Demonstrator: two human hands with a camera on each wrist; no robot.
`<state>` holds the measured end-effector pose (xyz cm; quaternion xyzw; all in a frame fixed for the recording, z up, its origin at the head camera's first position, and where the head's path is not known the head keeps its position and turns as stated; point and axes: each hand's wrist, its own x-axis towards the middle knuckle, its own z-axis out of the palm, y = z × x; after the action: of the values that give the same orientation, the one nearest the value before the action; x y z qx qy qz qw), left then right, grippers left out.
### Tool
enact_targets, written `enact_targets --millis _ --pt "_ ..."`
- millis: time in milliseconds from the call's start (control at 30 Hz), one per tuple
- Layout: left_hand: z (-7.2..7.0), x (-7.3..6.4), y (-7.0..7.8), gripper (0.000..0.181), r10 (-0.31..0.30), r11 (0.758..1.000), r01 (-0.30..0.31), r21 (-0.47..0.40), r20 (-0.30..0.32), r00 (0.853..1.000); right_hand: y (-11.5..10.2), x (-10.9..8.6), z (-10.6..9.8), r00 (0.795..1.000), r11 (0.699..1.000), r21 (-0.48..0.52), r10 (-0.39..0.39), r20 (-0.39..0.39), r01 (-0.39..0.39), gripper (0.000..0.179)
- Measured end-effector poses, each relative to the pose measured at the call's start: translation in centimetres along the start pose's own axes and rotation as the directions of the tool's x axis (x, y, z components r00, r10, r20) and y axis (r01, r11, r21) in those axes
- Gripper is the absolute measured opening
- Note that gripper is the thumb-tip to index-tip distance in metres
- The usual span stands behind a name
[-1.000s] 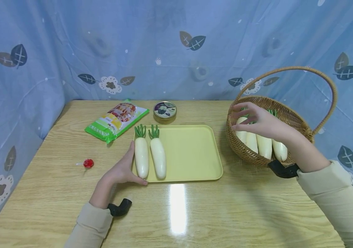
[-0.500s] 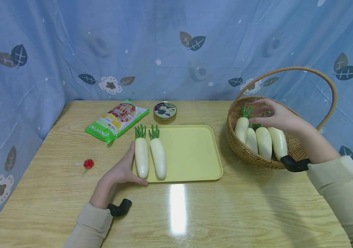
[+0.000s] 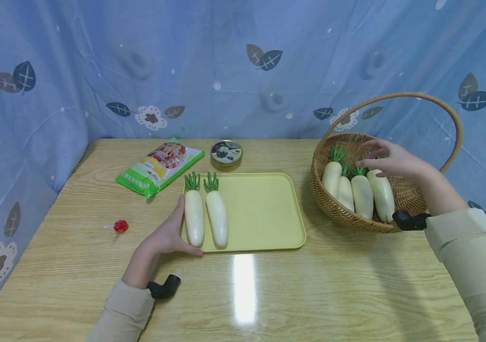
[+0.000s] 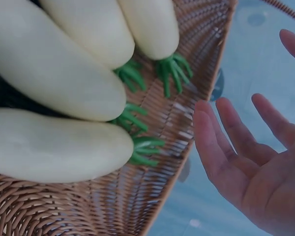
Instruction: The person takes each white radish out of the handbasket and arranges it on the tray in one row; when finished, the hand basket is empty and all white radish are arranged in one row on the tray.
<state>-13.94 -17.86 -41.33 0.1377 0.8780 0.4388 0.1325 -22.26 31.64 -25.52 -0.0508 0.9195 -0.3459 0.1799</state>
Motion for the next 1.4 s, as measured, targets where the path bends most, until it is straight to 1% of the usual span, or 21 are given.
enact_targets --millis 200,400,600,733,867,1133,1267,1400 --pt "-0.1 -0.1 0.0 0.149 -0.005 1.000 0.005 -0.001 -0.002 1.000 0.7 0.6 -0.5 0.999 0.999 0.028 0.030 0.027 -0.031 0.077" --pt "0.0 -0.1 0.0 0.149 -0.009 1.000 0.009 -0.007 -0.001 1.000 1.1 1.0 -0.8 0.997 0.997 0.041 0.066 0.032 -0.067 0.085" --pt "0.0 -0.1 0.0 0.149 -0.010 1.000 0.010 -0.010 -0.001 1.000 1.9 1.5 -1.1 0.995 0.992 0.070 0.098 0.033 -0.101 0.086" --pt "0.0 -0.1 0.0 0.149 -0.013 1.000 0.013 -0.007 0.000 1.000 2.5 1.9 -1.4 0.992 0.991 0.050 0.122 0.020 -0.123 0.088" --pt "0.0 -0.1 0.0 0.149 -0.021 1.000 0.021 -0.001 0.001 1.000 3.1 2.3 -1.5 0.987 0.986 0.041 0.159 0.012 -0.159 0.087" --pt "0.0 0.0 -0.1 0.149 -0.013 1.000 0.013 0.002 -0.001 1.000 4.1 2.4 -1.7 0.970 0.970 0.052 0.237 0.047 -0.239 0.093" --pt "0.0 0.0 0.0 0.150 -0.019 1.000 0.019 -0.010 0.000 1.000 4.7 2.5 -1.6 0.965 0.963 0.076 0.254 0.059 -0.258 0.090" --pt "0.1 0.0 0.0 0.150 -0.013 1.000 0.013 -0.015 -0.003 1.000 5.4 2.7 -1.5 0.960 0.960 0.052 0.274 0.055 -0.276 0.088"
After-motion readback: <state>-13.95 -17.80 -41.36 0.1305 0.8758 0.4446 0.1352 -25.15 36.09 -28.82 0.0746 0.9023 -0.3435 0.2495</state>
